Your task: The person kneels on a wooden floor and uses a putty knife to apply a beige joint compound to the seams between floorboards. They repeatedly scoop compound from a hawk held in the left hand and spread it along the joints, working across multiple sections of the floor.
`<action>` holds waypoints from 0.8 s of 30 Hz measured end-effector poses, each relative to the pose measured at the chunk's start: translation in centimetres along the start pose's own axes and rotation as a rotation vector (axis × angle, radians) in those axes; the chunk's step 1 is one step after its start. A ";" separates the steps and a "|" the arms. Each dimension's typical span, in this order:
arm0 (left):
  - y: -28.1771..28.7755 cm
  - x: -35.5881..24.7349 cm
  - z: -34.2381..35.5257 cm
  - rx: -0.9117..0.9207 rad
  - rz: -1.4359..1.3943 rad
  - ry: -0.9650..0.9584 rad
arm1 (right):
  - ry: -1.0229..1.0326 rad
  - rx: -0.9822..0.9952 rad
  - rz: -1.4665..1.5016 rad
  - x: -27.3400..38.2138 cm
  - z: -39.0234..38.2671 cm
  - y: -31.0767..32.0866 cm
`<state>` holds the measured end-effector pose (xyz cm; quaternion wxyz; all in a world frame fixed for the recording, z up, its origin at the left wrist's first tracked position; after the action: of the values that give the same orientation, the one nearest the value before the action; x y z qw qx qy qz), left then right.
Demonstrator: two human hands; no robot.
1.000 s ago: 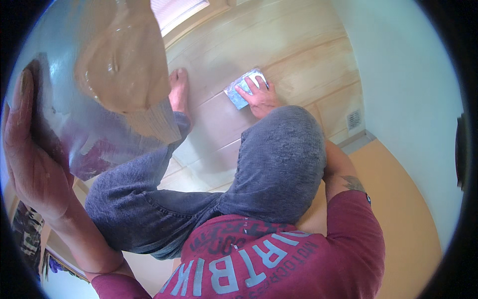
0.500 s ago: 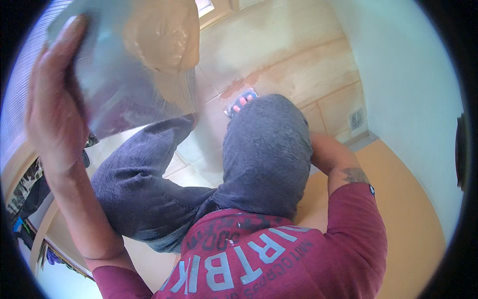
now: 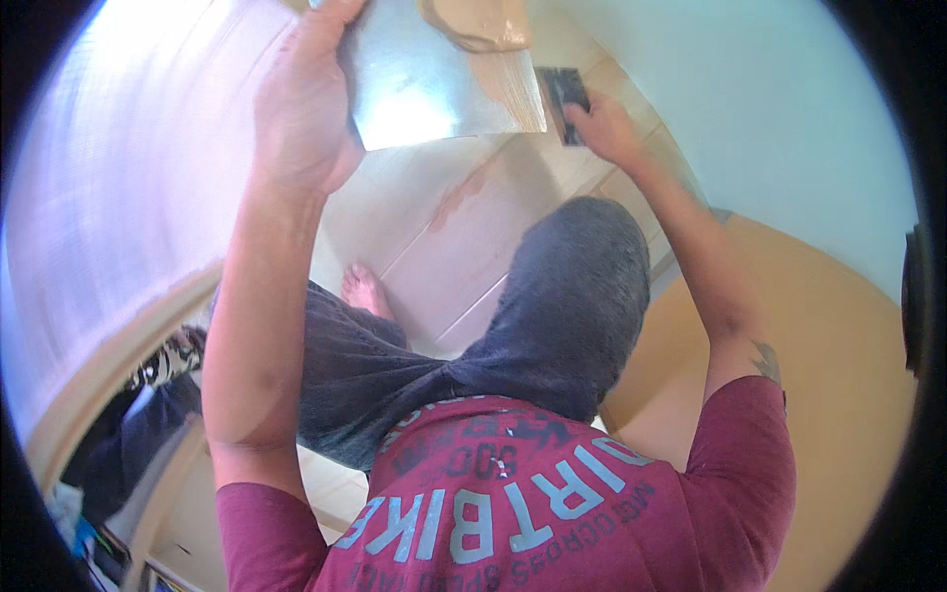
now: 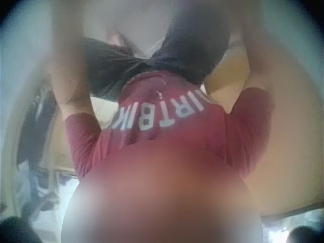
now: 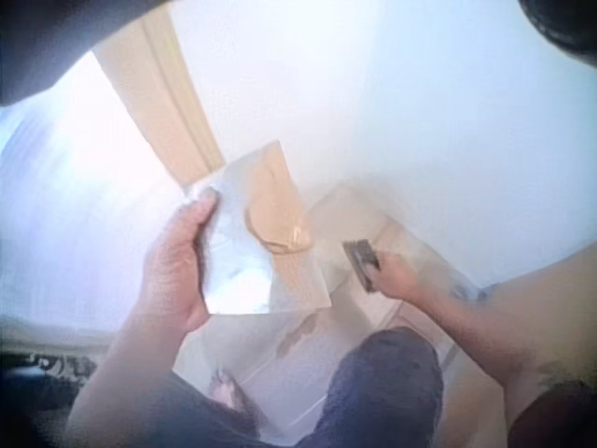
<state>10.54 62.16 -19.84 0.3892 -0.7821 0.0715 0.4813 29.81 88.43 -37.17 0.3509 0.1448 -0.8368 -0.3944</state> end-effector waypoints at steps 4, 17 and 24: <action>0.3 4.2 7.0 -0.063 0.184 0.082 | 0.368 -0.521 0.125 4.2 -4.2 8.2; -6.4 17.0 15.4 0.279 0.592 -0.223 | 0.299 -0.575 -0.049 1.2 -13.1 1.2; -9.3 17.7 16.2 0.241 0.312 -0.441 | -0.398 -0.320 0.352 -4.1 -9.0 -22.5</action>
<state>13.06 84.13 -32.90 0.4069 -0.5864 0.1613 0.6816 38.30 71.00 -52.25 0.2615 -0.1397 -0.8286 -0.4749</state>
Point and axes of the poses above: each hand's wrist, its own z-axis towards the middle knuckle, its own y-axis out of the back of the hand, x = y × z, the point moved 3 cm from there along z, towards the middle knuckle, and after that the axes turned 4 degrees about -x, right-handed, at the moved point
